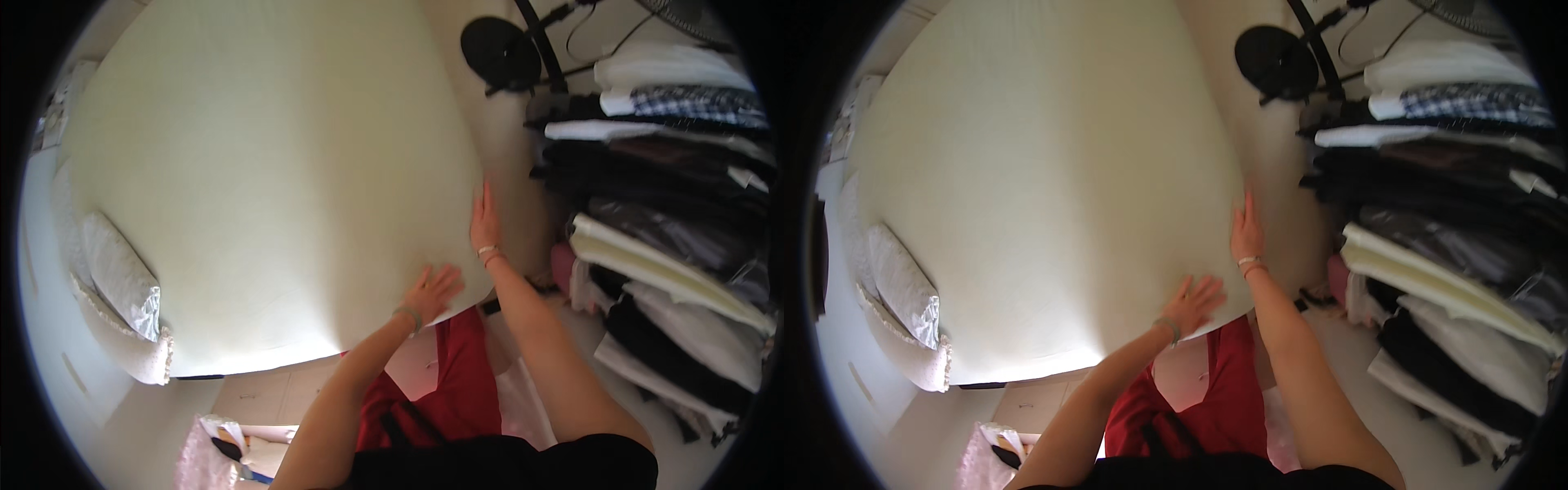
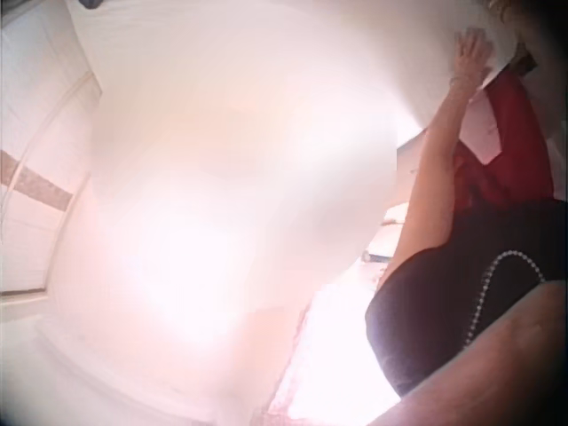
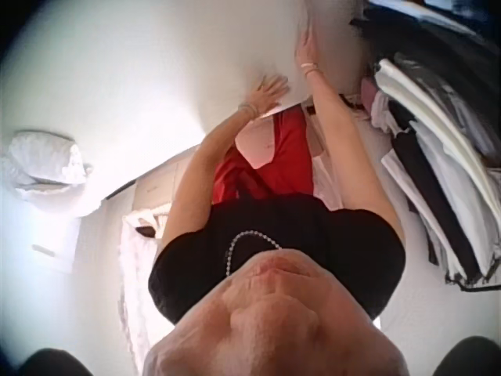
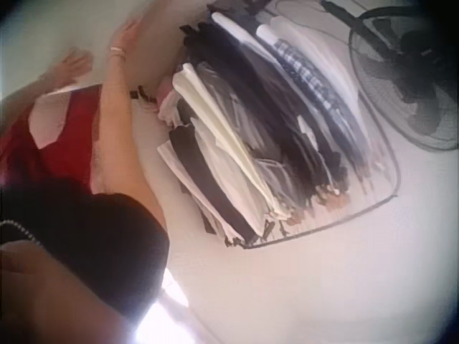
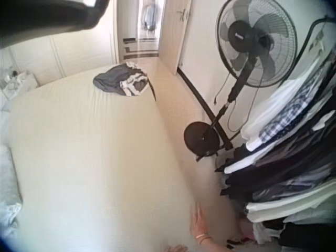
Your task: The person folds a floral patterned sheet and a pair of dark grey shorts on a bed. They smooth the fabric with their hands and arrange the folded items on the mattress.
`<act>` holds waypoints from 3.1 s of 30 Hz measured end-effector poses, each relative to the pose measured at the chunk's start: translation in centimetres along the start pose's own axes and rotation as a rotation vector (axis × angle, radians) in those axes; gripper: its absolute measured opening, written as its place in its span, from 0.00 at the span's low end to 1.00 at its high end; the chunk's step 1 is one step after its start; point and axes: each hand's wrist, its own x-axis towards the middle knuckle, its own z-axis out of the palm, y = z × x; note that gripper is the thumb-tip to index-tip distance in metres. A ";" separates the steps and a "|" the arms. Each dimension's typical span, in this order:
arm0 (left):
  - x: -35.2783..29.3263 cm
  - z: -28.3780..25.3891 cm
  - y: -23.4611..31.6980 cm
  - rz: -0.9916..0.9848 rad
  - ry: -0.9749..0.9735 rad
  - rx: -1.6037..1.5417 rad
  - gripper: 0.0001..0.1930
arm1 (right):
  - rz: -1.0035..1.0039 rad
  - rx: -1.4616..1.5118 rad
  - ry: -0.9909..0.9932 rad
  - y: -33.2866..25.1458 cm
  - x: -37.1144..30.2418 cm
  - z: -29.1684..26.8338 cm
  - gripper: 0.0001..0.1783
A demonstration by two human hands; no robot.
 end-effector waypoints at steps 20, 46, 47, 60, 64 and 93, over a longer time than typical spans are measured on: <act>-4.3 -11.7 -19.0 -1.195 0.943 -0.271 0.29 | -1.089 -0.211 -0.371 -24.2 5.0 10.8 0.29; 24.6 -22.9 -14.1 -0.462 0.601 -0.686 0.27 | -0.489 -0.745 0.015 -25.2 47.7 0.2 0.33; 23.3 -23.1 -14.7 -0.549 0.758 -0.701 0.27 | -0.637 -0.690 -0.012 -25.8 47.2 0.4 0.33; 8.5 -30.1 -28.9 -1.484 0.976 -0.599 0.30 | -1.425 -0.408 -0.491 -43.6 31.5 14.4 0.29; 7.5 -31.4 -35.5 -1.573 1.060 -0.611 0.30 | -1.493 -0.402 -0.568 -45.8 33.8 19.4 0.31; 10.8 -45.5 -67.2 -1.603 1.112 -0.591 0.34 | -1.302 -0.248 -0.730 -59.5 58.5 33.3 0.37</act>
